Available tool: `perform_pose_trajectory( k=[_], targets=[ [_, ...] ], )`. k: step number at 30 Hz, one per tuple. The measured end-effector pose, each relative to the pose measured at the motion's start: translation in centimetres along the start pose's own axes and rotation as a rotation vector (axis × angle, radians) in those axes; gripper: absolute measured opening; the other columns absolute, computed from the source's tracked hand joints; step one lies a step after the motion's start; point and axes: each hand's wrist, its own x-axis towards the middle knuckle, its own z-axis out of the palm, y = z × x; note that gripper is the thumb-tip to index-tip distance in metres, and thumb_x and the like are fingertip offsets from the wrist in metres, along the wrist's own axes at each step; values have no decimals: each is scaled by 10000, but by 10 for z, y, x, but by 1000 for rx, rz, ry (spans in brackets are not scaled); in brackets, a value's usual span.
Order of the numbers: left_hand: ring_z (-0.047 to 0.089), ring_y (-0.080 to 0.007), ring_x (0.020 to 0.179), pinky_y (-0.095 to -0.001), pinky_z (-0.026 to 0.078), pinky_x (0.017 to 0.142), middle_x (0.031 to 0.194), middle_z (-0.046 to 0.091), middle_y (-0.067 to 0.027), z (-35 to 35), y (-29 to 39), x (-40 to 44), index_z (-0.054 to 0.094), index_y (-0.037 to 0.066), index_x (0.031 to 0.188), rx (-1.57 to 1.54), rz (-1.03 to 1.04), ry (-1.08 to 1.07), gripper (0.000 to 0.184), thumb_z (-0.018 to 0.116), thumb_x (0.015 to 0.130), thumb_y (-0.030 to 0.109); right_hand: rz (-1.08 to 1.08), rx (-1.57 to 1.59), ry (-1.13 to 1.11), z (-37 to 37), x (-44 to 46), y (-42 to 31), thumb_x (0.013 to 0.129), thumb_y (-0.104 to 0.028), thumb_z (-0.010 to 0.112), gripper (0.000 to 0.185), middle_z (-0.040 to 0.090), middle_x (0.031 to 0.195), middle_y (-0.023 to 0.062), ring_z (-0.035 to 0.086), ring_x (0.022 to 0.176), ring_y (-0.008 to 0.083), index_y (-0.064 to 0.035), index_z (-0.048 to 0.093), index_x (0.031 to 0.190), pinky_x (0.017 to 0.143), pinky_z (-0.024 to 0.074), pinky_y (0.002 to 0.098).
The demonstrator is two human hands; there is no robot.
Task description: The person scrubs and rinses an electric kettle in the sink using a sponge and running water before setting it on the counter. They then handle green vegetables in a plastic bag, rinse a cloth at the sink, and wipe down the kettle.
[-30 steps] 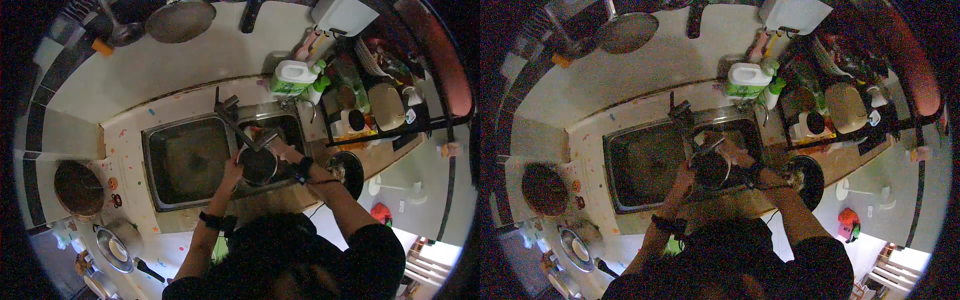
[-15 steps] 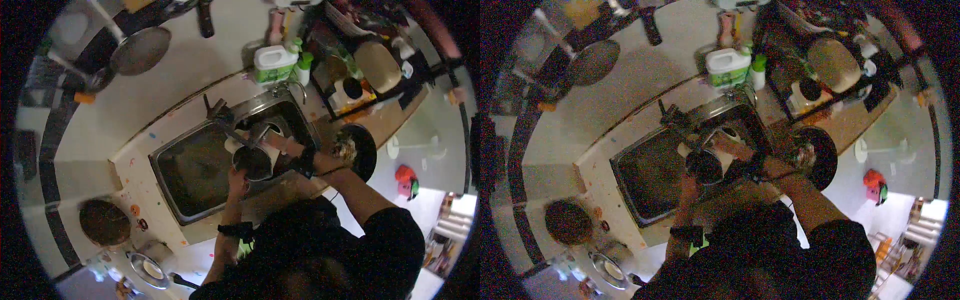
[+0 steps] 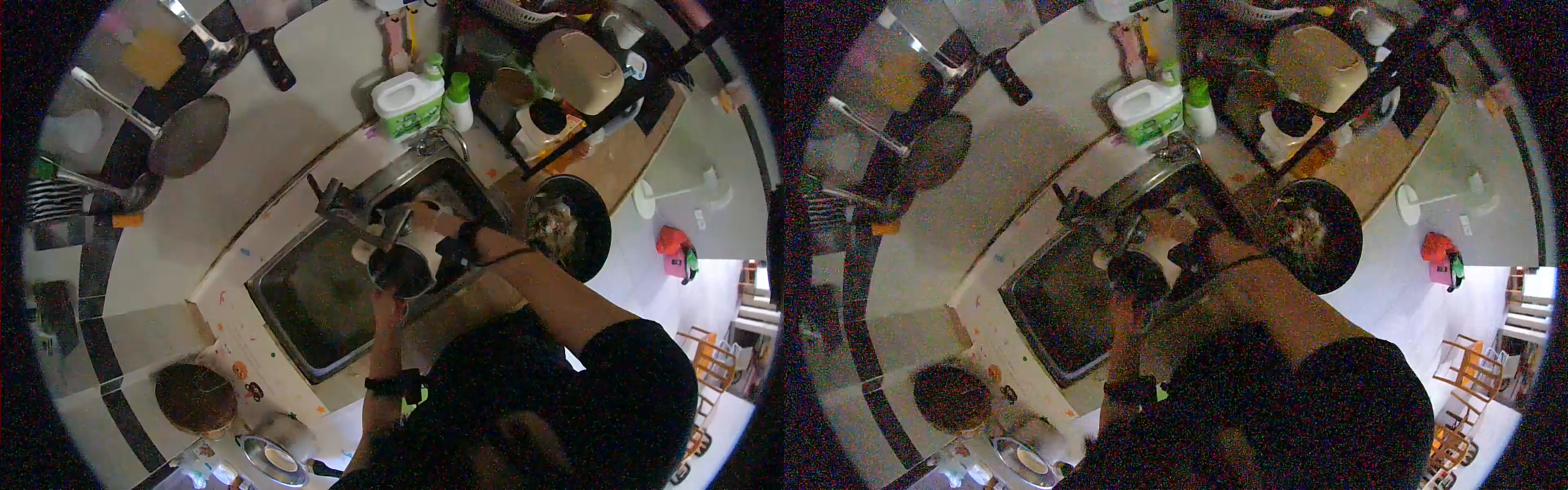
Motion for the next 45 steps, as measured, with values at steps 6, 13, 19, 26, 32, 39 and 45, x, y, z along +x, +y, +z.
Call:
perform_pose_trajectory(
  k=[6, 13, 19, 26, 32, 39, 45],
  targets=[
    [518, -146, 502, -231, 383, 359, 778, 571, -98, 58, 37, -14, 501, 20, 933, -85, 129, -44, 204, 504, 729, 15, -284, 1145, 126, 25, 12, 42, 716, 4, 548, 506, 439, 1205, 152, 430, 1125, 245, 4, 399, 1200, 929, 350, 292],
    [536, -183, 614, -269, 446, 415, 876, 546, -116, 63, 25, 19, 453, 22, 1027, -75, -61, 107, 290, 490, 741, -4, 65, -35, 642, 20, -43, -94, 746, 22, 508, 544, 467, 1154, 203, 437, 1113, 316, -5, 323, 1257, 953, 334, 348],
    [547, -205, 697, -293, 481, 455, 931, 534, -130, 74, 21, 31, 427, 22, 1081, 10, -70, 90, 334, 493, 754, -4, 649, 196, 606, 23, -60, -70, 719, -40, 568, 658, 480, 1128, 218, 533, 972, 327, -12, 256, 1297, 824, 436, 355],
    [559, -230, 793, -321, 521, 502, 996, 521, -146, 77, 44, 40, 397, 22, 1143, 262, -84, 64, 388, 495, 768, -4, 489, -372, 64, -32, -36, -46, 675, -149, 609, 594, 586, 870, 255, 595, 696, 376, 19, 381, 1196, 597, 500, 413],
    [553, -236, 883, -329, 532, 582, 1042, 516, -158, 70, 51, 54, 382, 37, 1189, 742, 357, 114, 429, 505, 780, 3, 733, 76, 160, -32, -47, -84, 680, -65, 546, 584, 595, 798, 246, 608, 599, 343, 32, 340, 1217, 534, 508, 404],
    [508, -222, 958, -326, 399, 871, 1069, 512, -110, 85, 39, 67, 430, 72, 1169, -19, 96, -105, 433, 579, 765, 35, 319, 18, 102, -51, -62, -140, 742, -15, 479, 567, 580, 822, 248, 624, 599, 287, 9, 257, 1263, 460, 522, 361],
    [520, -186, 784, -316, 429, 729, 913, 543, -52, 88, 8, 132, 501, 85, 1041, 623, 633, -277, 271, 547, 811, 221, 480, 361, 30, -28, -60, -121, 759, -61, 514, 564, 570, 857, 222, 609, 612, 261, -12, 244, 1252, 525, 525, 332]
  ],
)
